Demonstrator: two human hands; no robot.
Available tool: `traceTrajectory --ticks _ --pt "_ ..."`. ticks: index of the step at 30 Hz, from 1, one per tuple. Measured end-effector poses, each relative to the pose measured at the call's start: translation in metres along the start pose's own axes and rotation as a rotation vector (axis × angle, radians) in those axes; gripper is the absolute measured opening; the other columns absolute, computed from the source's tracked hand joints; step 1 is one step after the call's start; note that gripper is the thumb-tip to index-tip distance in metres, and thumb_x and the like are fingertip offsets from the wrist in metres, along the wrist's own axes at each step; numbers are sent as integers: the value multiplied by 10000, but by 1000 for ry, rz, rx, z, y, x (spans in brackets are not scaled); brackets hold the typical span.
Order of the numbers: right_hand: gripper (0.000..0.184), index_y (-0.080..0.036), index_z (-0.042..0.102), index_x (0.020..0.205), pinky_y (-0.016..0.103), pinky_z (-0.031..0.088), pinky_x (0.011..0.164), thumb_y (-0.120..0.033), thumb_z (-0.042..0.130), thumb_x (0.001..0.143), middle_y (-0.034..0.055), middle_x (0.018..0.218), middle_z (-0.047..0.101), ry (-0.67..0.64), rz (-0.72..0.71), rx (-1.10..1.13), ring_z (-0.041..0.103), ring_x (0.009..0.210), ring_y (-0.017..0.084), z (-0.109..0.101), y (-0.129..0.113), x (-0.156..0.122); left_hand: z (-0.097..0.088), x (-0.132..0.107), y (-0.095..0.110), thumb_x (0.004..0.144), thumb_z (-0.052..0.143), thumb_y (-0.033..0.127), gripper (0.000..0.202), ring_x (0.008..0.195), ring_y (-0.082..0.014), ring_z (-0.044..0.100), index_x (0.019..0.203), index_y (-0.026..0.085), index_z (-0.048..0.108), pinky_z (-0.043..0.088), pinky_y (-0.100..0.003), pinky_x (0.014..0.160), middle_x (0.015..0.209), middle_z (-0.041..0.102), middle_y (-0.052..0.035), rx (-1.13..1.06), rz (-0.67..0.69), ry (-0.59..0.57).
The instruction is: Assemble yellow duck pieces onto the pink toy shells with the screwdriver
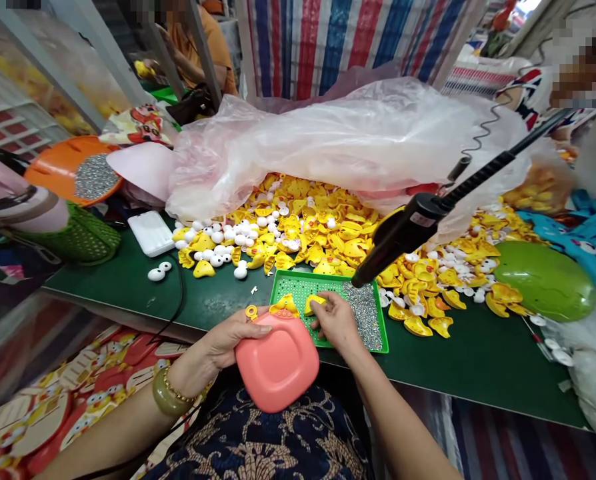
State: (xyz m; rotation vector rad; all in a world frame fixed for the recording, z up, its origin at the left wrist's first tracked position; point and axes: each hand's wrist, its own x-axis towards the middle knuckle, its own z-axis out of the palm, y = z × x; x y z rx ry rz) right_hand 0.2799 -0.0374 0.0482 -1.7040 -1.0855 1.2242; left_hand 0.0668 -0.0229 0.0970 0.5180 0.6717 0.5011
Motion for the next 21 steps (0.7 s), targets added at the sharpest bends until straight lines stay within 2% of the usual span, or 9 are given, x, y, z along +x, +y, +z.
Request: traceTrajectory --ticks 3,4,7,10,12,15,18,21 --pt "393 -126 688 906 339 483 570 -472 618 733 82 722 642 108 -192 -335 606 630 204 -10 1 5 -1 2 0 585 834 203 448 738 -163 643 992 87 688 486 -242 710 885 690 -113 -6 -14 -3" --pt "360 -130 705 913 355 493 626 -435 625 740 104 793 652 132 -272 -431 618 703 218 -13 2 6 -2 2 0 587 833 203 454 738 -160 643 1000 86 684 485 -237 706 889 689 -113 -9 -19 -4" --pt "385 -172 670 1131 355 493 663 -322 609 781 128 987 629 85 -425 -657 616 783 222 -15 5 5 -3 4 -1 587 833 205 486 746 -159 645 1030 81 673 483 -233 705 908 687 -117 -11 -26 -1" --pt "374 -231 648 1184 320 469 578 -255 554 823 116 990 594 22 -507 -783 585 711 193 -11 9 7 -3 4 -3 591 828 198 506 749 -164 644 1057 84 666 486 -250 725 916 689 -117 -4 -16 14" --pt "340 -230 674 1144 318 468 584 -243 537 833 97 886 578 51 -569 -718 562 702 186 -9 10 9 -3 4 -3 587 830 195 502 754 -169 643 1050 86 668 485 -254 723 907 690 -113 -7 -14 33" --pt "355 -249 647 1182 332 482 636 -251 538 844 60 802 570 117 -642 -441 549 728 179 -9 3 6 0 4 -4 566 836 189 456 724 -161 637 982 83 682 481 -247 690 865 688 -102 -17 -19 50" --pt "404 -318 584 1250 340 494 662 -258 563 850 47 882 595 71 -692 -257 559 772 170 -4 -12 -8 4 4 -4 543 839 185 414 661 -135 617 915 83 687 471 -239 652 833 681 -87 -17 -11 65" --pt "441 -355 549 1279 356 507 705 -229 568 856 51 929 581 11 -764 -265 565 830 175 4 -22 -22 11 5 -6 531 837 204 412 651 -130 607 895 90 681 461 -242 648 813 675 -78 5 8 95"
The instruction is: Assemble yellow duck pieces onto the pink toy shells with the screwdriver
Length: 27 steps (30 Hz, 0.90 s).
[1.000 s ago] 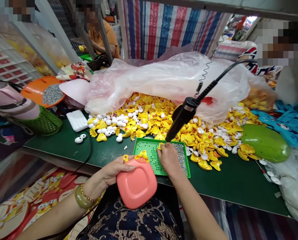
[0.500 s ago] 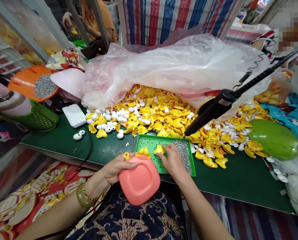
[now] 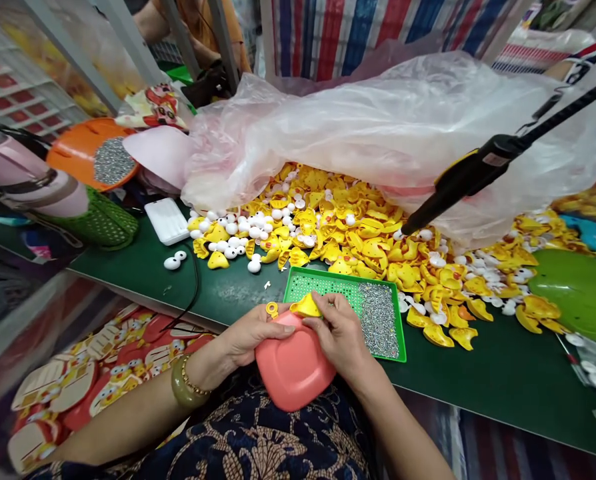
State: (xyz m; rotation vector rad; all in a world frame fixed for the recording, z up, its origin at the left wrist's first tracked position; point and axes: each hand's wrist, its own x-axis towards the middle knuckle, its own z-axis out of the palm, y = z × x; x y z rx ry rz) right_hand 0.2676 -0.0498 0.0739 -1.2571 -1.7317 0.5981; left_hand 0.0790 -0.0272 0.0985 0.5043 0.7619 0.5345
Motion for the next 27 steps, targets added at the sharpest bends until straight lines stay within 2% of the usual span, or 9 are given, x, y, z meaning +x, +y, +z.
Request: traceTrajectory --ticks 6,10,12,15,18,20,22,24,27 --pt "547 -358 405 1395 344 509 714 -167 494 890 78 977 516 -60 -86 -155 545 869 182 0 -6 -10 15 -3 -3 538 805 239 427 631 -121 570 918 99 667 425 -244 624 729 630 -35 63 48 3" --pt "471 -305 495 1347 328 494 641 -209 513 886 103 993 531 -108 -49 -259 538 804 181 -7 -7 -16 20 -6 -6 554 775 237 367 608 -111 535 873 104 653 395 -247 610 694 591 -15 94 67 28" --pt "427 -290 557 1295 342 492 656 -209 527 876 97 946 554 -104 -32 -250 536 798 184 -9 -9 -17 22 -8 -7 562 764 240 336 603 -107 517 847 107 645 377 -244 596 697 584 -15 125 88 37" --pt "353 -303 645 1180 376 509 742 -213 570 847 79 930 585 -30 48 -67 567 867 193 -8 -11 -15 26 -10 -8 581 756 257 346 607 -106 506 875 108 649 369 -239 591 703 584 -14 163 130 24" --pt "369 -289 640 1164 385 538 795 -277 636 795 86 1050 630 51 295 303 620 940 202 -4 -13 -8 26 -9 -3 618 743 284 389 637 -113 518 958 113 663 380 -238 610 749 614 -25 228 189 -1" --pt "428 -259 640 1140 387 552 795 -323 712 723 84 1017 675 23 490 518 652 906 205 -4 -16 -2 23 -8 6 669 714 325 375 655 -122 528 971 106 680 390 -245 623 787 644 -45 345 211 -20" --pt "408 -237 681 1020 380 556 784 -341 779 637 62 908 706 -26 598 645 665 839 198 -5 -21 4 21 -6 17 731 661 360 337 663 -130 536 938 96 703 402 -256 639 793 667 -60 524 229 -6" --pt "311 -228 711 881 357 552 761 -336 798 602 43 850 704 -44 593 687 655 794 181 -8 -28 8 21 -7 27 776 608 359 307 672 -139 543 888 96 721 414 -268 656 778 678 -62 721 276 24" --pt "147 -213 725 751 314 527 697 -321 750 654 35 771 663 -49 463 601 608 743 162 -11 -37 11 27 -12 33 801 560 327 282 675 -151 553 818 105 733 426 -268 646 745 682 -55 925 373 57"
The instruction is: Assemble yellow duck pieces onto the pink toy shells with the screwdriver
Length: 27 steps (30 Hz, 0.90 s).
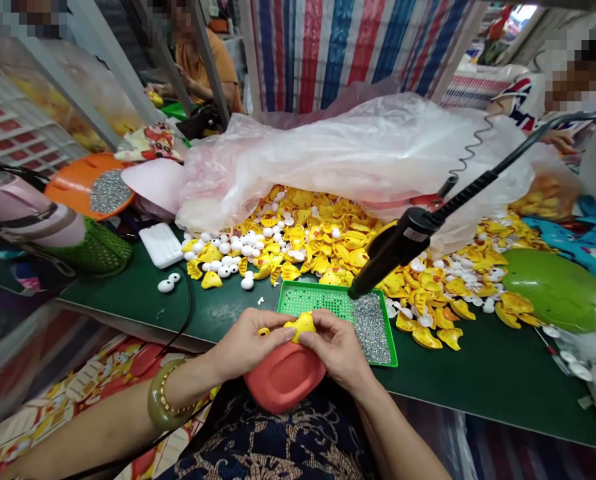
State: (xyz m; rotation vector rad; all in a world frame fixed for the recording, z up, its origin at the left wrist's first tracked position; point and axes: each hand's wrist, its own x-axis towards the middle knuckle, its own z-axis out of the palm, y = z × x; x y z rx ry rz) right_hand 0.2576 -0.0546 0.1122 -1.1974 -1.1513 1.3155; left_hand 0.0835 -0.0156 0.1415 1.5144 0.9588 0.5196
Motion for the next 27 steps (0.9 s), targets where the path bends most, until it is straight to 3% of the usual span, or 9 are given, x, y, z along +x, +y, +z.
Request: traceTrajectory --ticks 4,7,11,13,16,19,22,25,27 --pt "165 -180 701 642 277 461 591 -310 657 733 38 648 594 19 -130 -147 538 654 153 8 0 5 3 -5 6 815 536 293 282 651 -153 562 733 110 735 438 -257 614 681 675 -52 87 18 89" --pt "180 -175 707 649 276 443 579 -319 644 737 36 633 589 9 -147 -141 527 634 151 19 5 15 -6 -7 2 817 540 290 278 646 -153 571 762 109 744 447 -252 607 692 688 -52 75 -15 149" --pt "142 -217 751 758 302 482 662 -336 675 747 44 726 634 -58 -185 -91 571 731 167 36 7 20 -29 -17 0 747 647 309 282 679 -158 611 925 112 741 482 -257 641 774 723 -52 -67 -104 51" --pt "142 -248 757 831 321 500 732 -344 695 746 52 829 655 -74 -230 -46 598 821 176 41 5 18 -37 -25 4 726 677 297 319 721 -168 633 977 108 729 503 -273 681 841 736 -70 -98 -116 56" --pt "178 -277 744 904 322 512 757 -357 708 750 53 928 667 -106 -288 16 621 873 174 44 1 13 -39 -38 17 788 631 260 262 728 -162 643 979 107 725 510 -271 679 888 737 -91 91 44 131" --pt "124 -271 746 866 282 498 673 -341 684 784 33 813 661 -114 -355 -18 608 758 146 43 -4 8 -29 -48 25 839 571 206 215 635 -146 628 952 95 716 494 -257 599 792 725 -84 362 312 191" --pt "139 -259 746 863 268 481 626 -347 650 814 29 740 640 -51 -429 -56 579 708 141 42 -3 5 -16 -52 24 860 520 152 204 583 -143 612 929 68 692 479 -253 553 698 692 -78 502 478 290" --pt "172 -251 744 870 278 486 631 -373 630 827 39 747 653 -51 -462 -60 579 718 151 43 2 3 -10 -51 18 866 493 136 208 605 -148 617 923 59 678 486 -256 567 711 690 -91 520 529 317" --pt "166 -253 740 875 279 491 639 -367 630 827 39 772 658 -48 -476 -55 589 732 152 47 5 1 -14 -49 17 861 513 173 211 639 -149 622 945 76 682 496 -261 602 753 702 -89 469 453 285"
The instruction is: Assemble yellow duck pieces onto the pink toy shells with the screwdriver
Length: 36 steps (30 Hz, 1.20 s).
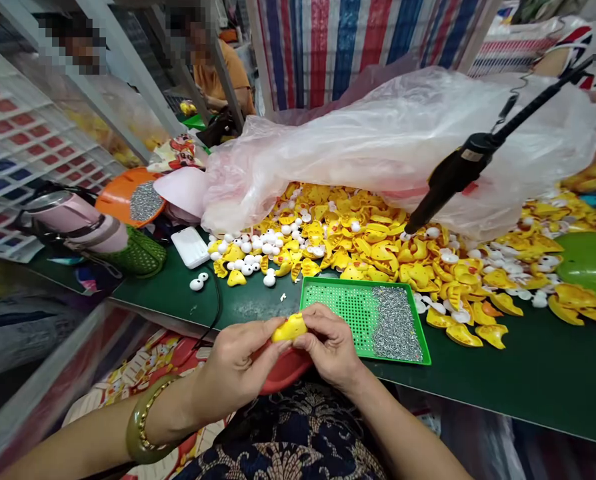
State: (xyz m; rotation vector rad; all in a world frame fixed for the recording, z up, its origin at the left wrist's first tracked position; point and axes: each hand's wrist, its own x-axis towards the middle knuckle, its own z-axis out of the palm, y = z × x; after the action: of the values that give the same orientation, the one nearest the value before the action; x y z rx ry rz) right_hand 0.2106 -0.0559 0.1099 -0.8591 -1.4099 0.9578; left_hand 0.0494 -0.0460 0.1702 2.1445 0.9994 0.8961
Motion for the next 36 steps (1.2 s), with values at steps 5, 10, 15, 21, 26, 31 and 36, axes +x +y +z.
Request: traceTrajectory --ticks 5,10,15,21,26,31,36 --pt "156 -240 726 931 287 515 687 -262 603 837 40 819 673 -160 17 -66 619 776 149 9 10 9 -32 -2 -17 793 603 314 251 720 -159 626 895 112 711 500 -240 637 829 722 -59 -340 -494 -269" --pt "211 -207 728 907 336 501 778 -236 523 864 78 890 705 -242 211 -495 638 828 179 30 41 64 -64 -20 -34 760 626 360 306 685 -157 610 911 116 731 475 -222 599 833 729 -55 -351 -716 -250" --pt "177 -158 707 880 360 468 830 -265 697 739 148 1121 626 -451 266 -819 598 980 260 68 74 104 -74 -22 -31 781 594 345 303 687 -173 616 910 109 735 494 -249 613 842 733 -62 -174 -598 -171" --pt "252 -79 646 883 372 465 823 -206 429 885 202 997 630 -113 348 -721 595 939 248 15 85 149 -63 -13 -29 863 549 281 224 634 -140 630 909 136 714 506 -234 618 770 723 -41 196 -190 -152" --pt "520 -119 539 1052 236 443 477 -451 151 958 100 814 630 135 426 -354 540 535 111 -25 48 123 -42 1 -31 890 531 227 258 648 -182 668 1068 64 623 547 -282 580 827 720 -118 363 219 -77" --pt "402 -156 591 868 162 199 328 -549 590 784 -20 613 556 158 551 516 306 361 22 -24 7 47 -24 23 -17 914 470 158 264 812 -221 694 1141 37 535 594 -340 690 952 702 -164 482 516 -113" --pt "388 -182 666 986 181 346 409 -484 680 743 -5 646 576 121 499 442 446 472 60 -44 -19 12 -5 37 -1 916 447 117 367 879 -242 688 1252 -30 426 596 -359 743 1002 686 -209 618 693 -98"
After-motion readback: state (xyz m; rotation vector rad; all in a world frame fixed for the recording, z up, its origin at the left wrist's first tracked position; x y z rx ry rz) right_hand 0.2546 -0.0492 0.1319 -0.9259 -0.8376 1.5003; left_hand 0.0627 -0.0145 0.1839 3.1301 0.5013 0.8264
